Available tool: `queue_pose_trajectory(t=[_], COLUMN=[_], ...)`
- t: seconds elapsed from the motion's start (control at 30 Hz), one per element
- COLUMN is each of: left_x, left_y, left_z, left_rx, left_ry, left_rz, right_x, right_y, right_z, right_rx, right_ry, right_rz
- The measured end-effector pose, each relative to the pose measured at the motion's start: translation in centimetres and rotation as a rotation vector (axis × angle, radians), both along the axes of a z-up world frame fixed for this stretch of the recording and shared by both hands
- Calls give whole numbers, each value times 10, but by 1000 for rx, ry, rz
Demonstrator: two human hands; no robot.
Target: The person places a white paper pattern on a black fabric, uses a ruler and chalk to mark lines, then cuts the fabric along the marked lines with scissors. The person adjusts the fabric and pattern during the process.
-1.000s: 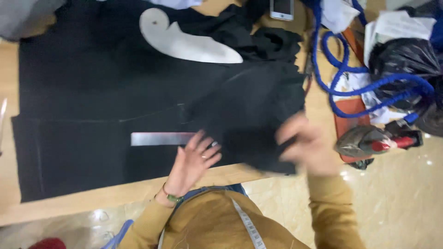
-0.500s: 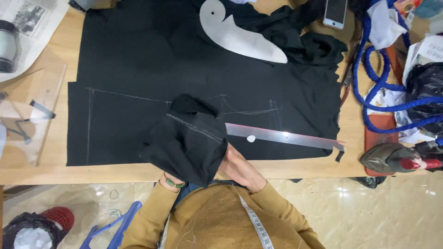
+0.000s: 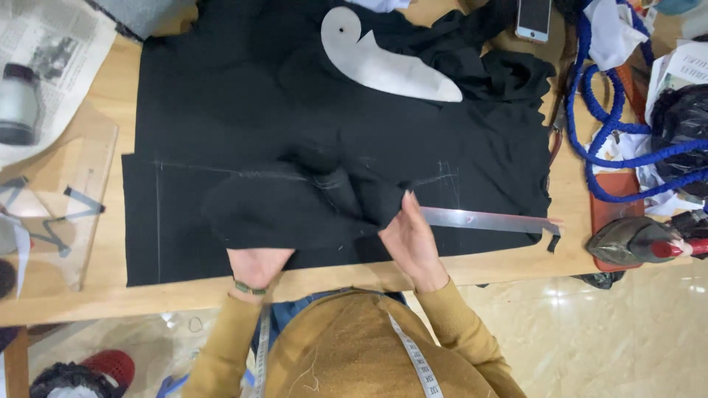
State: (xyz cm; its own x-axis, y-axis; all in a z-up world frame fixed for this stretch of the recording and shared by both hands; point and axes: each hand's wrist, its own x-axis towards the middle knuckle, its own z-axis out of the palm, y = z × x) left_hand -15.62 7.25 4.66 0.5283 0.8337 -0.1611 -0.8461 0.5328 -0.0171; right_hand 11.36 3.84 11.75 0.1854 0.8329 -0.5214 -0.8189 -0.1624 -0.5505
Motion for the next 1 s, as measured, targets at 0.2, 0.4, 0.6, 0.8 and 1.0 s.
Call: queue_pose_trajectory(t=[0.2, 0.4, 0.6, 0.8, 1.0], left_x=[-1, 3, -57, -123, -156], left_y=[19, 77, 68, 37, 24], left_z=[-4, 81, 151, 43, 46], left_rx=[-47, -28, -85, -211, -279], left_ry=[-43, 554, 242, 498, 453], left_rz=[2, 67, 492, 437, 455], right_x=[-12, 39, 26, 4, -4], right_y=[-6, 62, 54, 18, -13], right_z=[-14, 13, -6, -90, -105], right_rx=[-323, -21, 38, -227, -223], right_ry=[401, 297, 229, 144, 137], right_rz=[-27, -119, -76, 140, 167])
